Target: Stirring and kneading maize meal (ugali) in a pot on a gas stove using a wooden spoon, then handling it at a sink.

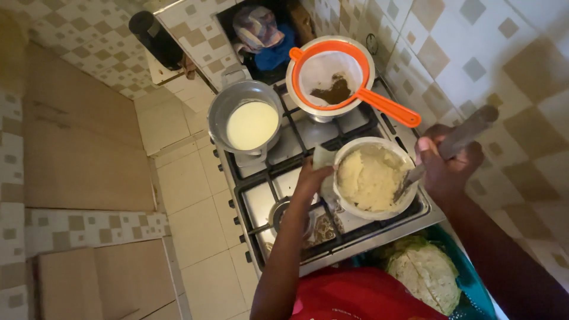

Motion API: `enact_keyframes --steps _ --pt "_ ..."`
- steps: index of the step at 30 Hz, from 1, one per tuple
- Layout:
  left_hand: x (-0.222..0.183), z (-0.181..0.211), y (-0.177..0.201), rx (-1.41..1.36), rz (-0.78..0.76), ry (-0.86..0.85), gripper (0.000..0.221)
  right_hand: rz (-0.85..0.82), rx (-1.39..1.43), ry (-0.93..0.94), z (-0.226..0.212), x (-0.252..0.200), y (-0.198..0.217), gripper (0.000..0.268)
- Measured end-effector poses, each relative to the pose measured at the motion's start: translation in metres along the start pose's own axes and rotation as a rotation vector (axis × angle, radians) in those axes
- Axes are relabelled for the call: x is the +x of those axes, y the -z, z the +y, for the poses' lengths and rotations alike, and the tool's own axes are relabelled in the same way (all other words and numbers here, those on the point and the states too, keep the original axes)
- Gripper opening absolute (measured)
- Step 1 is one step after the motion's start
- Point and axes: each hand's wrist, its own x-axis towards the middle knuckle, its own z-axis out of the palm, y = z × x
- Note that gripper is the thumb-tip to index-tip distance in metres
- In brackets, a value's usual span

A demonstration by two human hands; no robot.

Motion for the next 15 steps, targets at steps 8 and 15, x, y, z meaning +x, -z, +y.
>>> enact_keyframes --steps 8,15 --pt "0.009 0.001 -0.004 0.771 0.022 -0.164 0.049 -0.291 0.202 -0.252 -0.019 0.015 -0.016 0.027" --pt "0.004 0.001 -0.006 0.792 0.074 -0.215 0.054 -0.212 0.242 -0.367 0.019 -0.027 -0.013 0.018"
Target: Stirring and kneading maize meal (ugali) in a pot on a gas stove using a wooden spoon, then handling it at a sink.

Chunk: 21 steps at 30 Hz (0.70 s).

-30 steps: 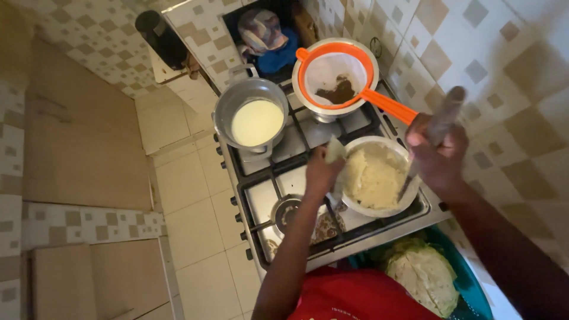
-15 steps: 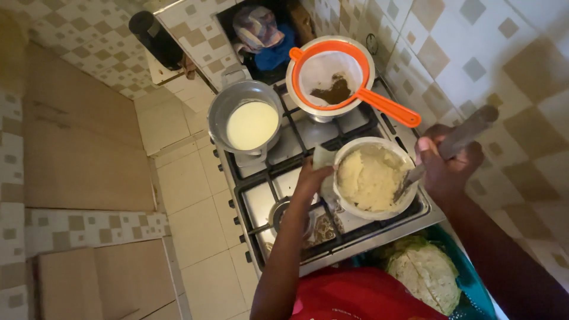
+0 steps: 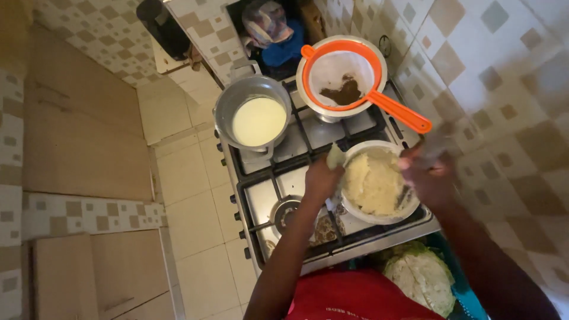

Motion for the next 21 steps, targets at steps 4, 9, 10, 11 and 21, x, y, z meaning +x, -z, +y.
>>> enact_keyframes --steps 4,9,10,11,21 --pt "-0.001 0.006 0.002 0.01 0.009 -0.001 0.054 -0.114 -0.148 0.013 0.045 0.021 -0.018 0.025" --pt "0.003 -0.002 -0.005 0.007 0.042 -0.017 0.05 -0.202 -0.277 0.02 0.034 0.044 -0.067 0.022" --pt "0.002 -0.003 -0.006 0.009 0.054 -0.014 0.048 -0.241 -0.308 0.039 0.031 0.045 -0.079 0.022" --pt "-0.001 0.003 -0.002 0.012 0.055 -0.015 0.048 -0.238 -0.305 0.039 0.042 0.049 -0.086 0.022" --pt "0.005 -0.012 -0.01 0.024 0.054 -0.006 0.054 -0.148 0.097 0.115 0.067 0.011 0.021 0.008"
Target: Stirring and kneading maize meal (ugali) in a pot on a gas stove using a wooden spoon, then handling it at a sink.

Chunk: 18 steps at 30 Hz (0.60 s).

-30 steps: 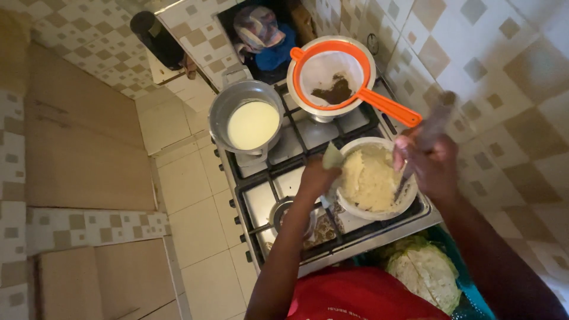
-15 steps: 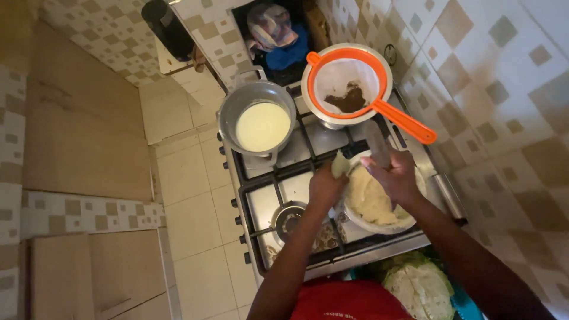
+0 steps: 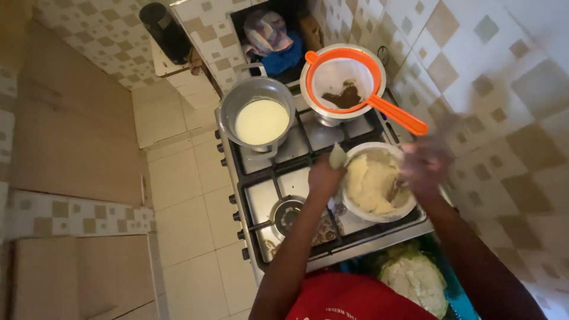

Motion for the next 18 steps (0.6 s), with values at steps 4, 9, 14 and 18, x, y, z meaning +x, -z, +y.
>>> enact_keyframes --steps 4,9,14,18 --pt "0.01 -0.01 -0.005 -0.046 0.022 0.031 0.06 0.0 1.001 0.226 0.009 -0.038 0.102 0.057" --pt "0.007 -0.009 -0.009 -0.074 0.052 -0.018 0.063 0.321 0.211 0.42 -0.117 -0.013 0.04 0.04" --pt "0.0 -0.002 -0.001 -0.017 0.024 -0.035 0.063 -0.276 1.017 0.22 -0.103 0.004 0.062 0.048" --pt "-0.001 -0.002 0.007 0.064 -0.074 -0.018 0.064 0.26 0.149 0.245 -0.151 0.01 -0.02 0.023"
